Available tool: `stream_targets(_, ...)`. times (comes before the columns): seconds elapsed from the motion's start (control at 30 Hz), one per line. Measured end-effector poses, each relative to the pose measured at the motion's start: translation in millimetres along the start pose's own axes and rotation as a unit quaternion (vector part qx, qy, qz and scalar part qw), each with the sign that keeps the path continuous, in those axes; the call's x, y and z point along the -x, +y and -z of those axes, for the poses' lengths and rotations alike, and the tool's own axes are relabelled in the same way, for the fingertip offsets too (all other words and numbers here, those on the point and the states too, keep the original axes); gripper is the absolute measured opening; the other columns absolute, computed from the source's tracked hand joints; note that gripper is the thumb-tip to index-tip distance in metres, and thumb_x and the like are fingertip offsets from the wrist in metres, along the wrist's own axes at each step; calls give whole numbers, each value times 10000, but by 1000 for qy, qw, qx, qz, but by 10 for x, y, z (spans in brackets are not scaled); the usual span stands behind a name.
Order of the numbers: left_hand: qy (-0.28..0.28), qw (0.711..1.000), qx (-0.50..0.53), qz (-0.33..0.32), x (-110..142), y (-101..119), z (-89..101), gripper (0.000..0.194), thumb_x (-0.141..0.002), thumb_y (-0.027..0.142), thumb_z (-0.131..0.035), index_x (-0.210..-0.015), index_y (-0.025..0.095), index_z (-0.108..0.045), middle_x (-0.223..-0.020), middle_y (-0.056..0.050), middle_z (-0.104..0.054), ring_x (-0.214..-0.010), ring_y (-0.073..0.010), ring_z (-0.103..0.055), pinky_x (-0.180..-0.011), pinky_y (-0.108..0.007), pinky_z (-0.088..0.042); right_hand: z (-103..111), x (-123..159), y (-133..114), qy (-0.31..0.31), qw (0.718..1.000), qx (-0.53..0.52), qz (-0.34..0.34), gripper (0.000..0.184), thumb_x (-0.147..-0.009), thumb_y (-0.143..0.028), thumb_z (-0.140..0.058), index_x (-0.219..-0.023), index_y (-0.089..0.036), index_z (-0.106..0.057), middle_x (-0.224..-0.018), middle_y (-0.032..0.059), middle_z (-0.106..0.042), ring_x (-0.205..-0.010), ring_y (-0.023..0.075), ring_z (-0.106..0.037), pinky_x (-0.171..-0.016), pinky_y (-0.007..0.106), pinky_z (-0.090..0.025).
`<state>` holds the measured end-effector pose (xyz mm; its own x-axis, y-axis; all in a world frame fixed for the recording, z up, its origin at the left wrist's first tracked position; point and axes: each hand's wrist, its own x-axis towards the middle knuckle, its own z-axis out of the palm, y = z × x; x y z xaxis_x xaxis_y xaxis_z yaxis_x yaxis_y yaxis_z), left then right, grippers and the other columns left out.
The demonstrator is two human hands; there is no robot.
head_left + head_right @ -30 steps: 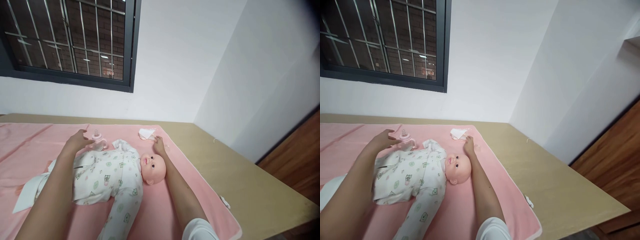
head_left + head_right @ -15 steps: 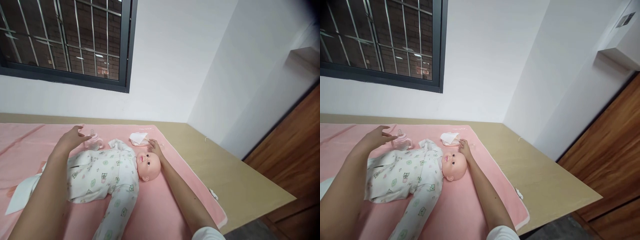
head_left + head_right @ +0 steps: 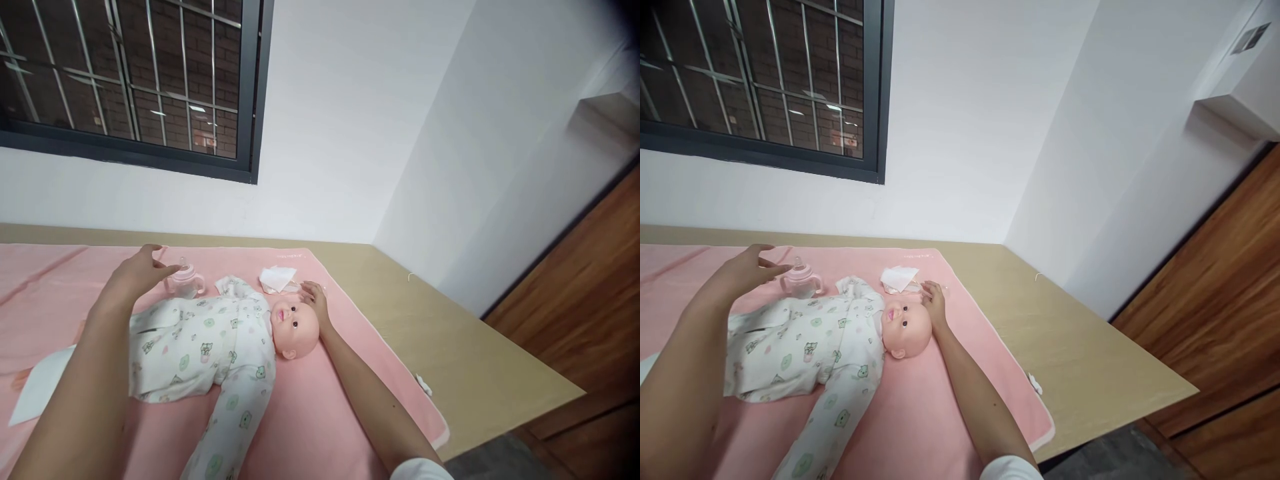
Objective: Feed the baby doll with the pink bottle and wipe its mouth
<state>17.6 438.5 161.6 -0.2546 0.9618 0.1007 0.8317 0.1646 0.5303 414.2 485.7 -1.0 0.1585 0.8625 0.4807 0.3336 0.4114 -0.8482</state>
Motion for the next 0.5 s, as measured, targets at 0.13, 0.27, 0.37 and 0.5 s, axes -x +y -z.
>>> stream_targets(0.13, -12, 1000, 1, 2, 42, 55, 36, 791, -825, 582, -542, -1424, 148, -262, -1204, -121, -640, -1092, -306, -588, -854, -384, -446, -7, 25, -80, 9, 1000, 8, 10, 389, -669, -127, -425, -983, -192, -647, -1174, 93, -566, -1076, 192, -587, -920, 360, -519)
stream_targets(0.27, -11, 1000, 2, -4, 77, 112, 56, 758, -835, 592, -528, -1415, 167, -284, -1196, -96, -640, -1070, -288, -602, -833, -355, -449, -4, 8, -165, 15, 1000, 3, -8, 271, -763, -229, -458, -980, -192, -617, -1124, 92, -605, -963, 190, -620, -872, 368, -527)
stream_targets(0.37, -5, 1000, 5, -11, 102, 143, 60, 728, -845, 580, -523, -1409, 177, -300, -1189, -90, -639, -1065, -285, -603, -832, -345, -446, 3, -75, -245, 37, 999, -20, -19, 312, -852, -386, -440, -1062, -193, -568, -974, 73, -655, -889, 182, -624, -865, 374, -520)
stream_targets(0.5, 13, 999, 13, -41, 138, 164, 58, 644, -853, 583, -505, -1361, 209, -381, -1131, -68, -656, -1018, -263, -610, -809, -329, -446, 8, -224, -392, 58, 996, -48, -38, 369, -855, -486, -427, -1015, -185, -567, -838, 53, -654, -819, 176, -616, -839, 361, -513)
